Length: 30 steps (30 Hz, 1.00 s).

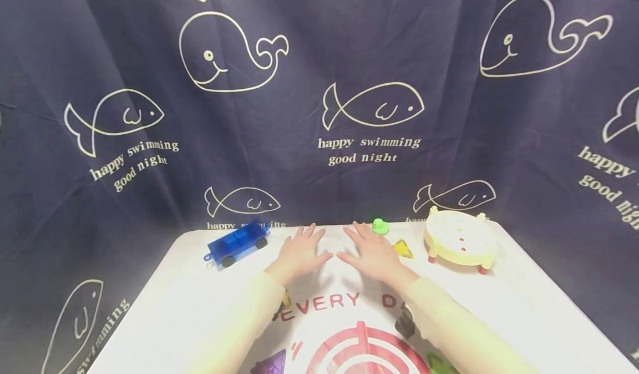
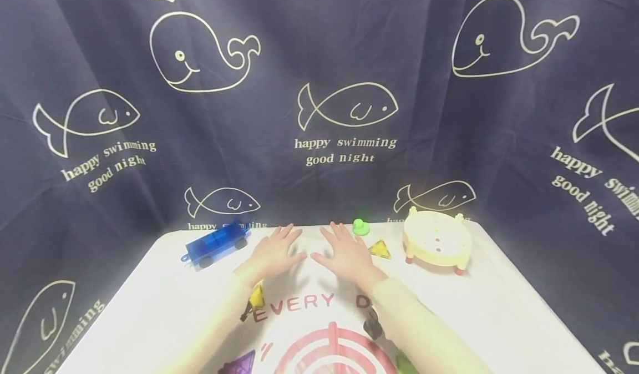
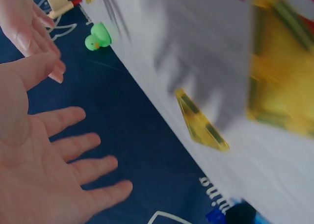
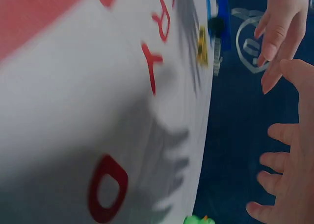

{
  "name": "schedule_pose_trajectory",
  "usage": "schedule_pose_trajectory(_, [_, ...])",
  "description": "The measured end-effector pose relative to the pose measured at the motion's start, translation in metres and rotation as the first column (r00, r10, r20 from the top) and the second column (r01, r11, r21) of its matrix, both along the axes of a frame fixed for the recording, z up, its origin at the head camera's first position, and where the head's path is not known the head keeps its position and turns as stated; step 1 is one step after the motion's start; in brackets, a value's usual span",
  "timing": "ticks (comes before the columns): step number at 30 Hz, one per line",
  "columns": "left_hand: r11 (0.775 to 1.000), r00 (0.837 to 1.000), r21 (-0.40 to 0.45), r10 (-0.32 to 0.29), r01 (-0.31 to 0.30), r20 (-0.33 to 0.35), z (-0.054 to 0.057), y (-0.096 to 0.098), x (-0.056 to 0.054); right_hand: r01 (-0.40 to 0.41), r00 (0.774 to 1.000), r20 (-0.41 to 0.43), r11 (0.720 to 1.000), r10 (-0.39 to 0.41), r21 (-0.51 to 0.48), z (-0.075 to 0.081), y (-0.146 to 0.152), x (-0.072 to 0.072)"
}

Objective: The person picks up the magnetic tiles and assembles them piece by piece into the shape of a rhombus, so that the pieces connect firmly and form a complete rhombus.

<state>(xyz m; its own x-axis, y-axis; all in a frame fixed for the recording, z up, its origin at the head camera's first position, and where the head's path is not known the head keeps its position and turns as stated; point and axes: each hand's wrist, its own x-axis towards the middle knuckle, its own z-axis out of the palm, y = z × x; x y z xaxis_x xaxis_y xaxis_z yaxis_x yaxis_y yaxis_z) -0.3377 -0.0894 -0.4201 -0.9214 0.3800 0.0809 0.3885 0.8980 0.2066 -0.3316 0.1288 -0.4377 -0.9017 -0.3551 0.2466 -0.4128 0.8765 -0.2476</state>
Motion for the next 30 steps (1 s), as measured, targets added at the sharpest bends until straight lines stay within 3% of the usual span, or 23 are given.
schedule_pose_trajectory(6, [0.992, 0.988, -0.003, -0.125, 0.125, -0.087, 0.003, -0.028, 0.028, -0.148, 0.989, -0.008, 0.988, 0.148, -0.049, 0.003, -0.009, 0.033])
schedule_pose_trajectory(10, [0.979, 0.973, 0.067, -0.182, 0.193, -0.144, 0.001, -0.048, 0.043, -0.306, 0.952, -0.014, 0.949, 0.306, -0.080, 0.003, -0.017, 0.050])
schedule_pose_trajectory(15, [0.960, 0.953, 0.097, -0.241, 0.262, -0.182, -0.003, -0.072, 0.055, -0.533, 0.845, -0.006, 0.843, 0.534, -0.068, 0.000, -0.032, 0.068])
schedule_pose_trajectory(21, [0.935, 0.926, 0.042, -0.342, 0.352, -0.160, -0.014, -0.100, 0.069, -0.701, 0.713, 0.007, 0.712, 0.701, 0.050, -0.010, -0.054, 0.087])
schedule_pose_trajectory(26, [0.928, 0.930, 0.073, -0.359, 0.365, -0.082, -0.026, -0.117, 0.080, -0.774, 0.617, 0.008, 0.605, 0.787, 0.188, -0.020, -0.068, 0.098])
schedule_pose_trajectory(30, [0.922, 0.929, 0.113, -0.367, 0.370, -0.053, -0.036, -0.126, 0.085, -0.784, 0.574, 0.013, 0.545, 0.819, 0.297, -0.029, -0.075, 0.104])
